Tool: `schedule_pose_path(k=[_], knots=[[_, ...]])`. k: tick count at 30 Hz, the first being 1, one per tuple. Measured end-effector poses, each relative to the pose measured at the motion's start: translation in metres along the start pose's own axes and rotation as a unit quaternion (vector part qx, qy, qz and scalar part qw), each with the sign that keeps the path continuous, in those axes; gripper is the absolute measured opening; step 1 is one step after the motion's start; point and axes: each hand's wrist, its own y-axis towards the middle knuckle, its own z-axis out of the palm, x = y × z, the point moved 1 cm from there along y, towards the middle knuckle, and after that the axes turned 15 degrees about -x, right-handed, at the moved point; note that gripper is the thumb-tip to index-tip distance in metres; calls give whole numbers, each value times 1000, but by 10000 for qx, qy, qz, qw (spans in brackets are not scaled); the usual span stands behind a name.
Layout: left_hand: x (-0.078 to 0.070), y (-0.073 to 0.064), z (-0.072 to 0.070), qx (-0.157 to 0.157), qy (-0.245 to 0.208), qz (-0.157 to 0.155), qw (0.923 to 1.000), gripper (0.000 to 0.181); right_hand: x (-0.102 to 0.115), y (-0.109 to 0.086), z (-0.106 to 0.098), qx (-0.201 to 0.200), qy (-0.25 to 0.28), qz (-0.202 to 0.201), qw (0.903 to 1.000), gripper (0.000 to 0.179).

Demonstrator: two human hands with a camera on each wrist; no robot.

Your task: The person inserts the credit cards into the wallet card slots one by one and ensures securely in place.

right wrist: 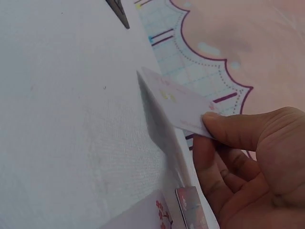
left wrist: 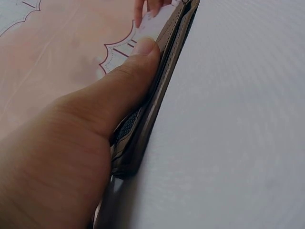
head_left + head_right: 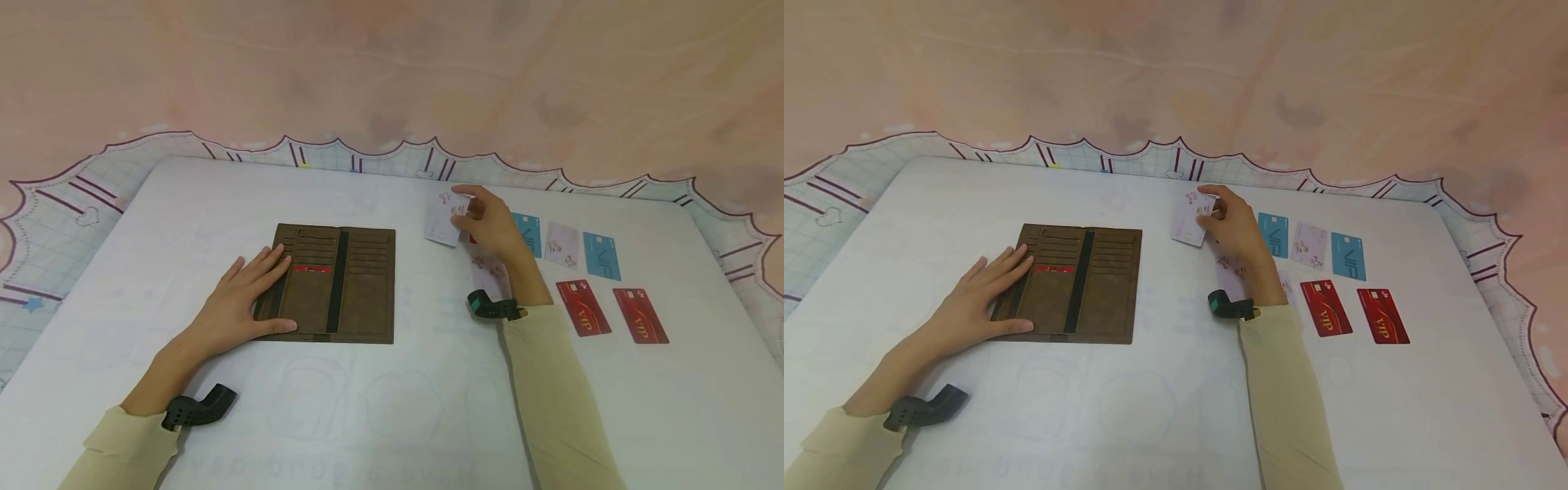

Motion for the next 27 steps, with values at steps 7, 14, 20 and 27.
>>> schedule_pose_path(k=[7,14,20,27], knots=[[0,0,-1,16,17,-40,10000,98,9,0,3,-150,483,262,9984,51],[1,0,-1,8,-7,37,10000,98,26,-3,10,-80,1528,581,9865,55],[1,-1,-1,-4,-1,35,10000,98,45,-4,24,24,2048,453,9778,51],[2,-1,1,-42,-2,74,10000,98,67,-6,48,309,2375,446,9699,48]])
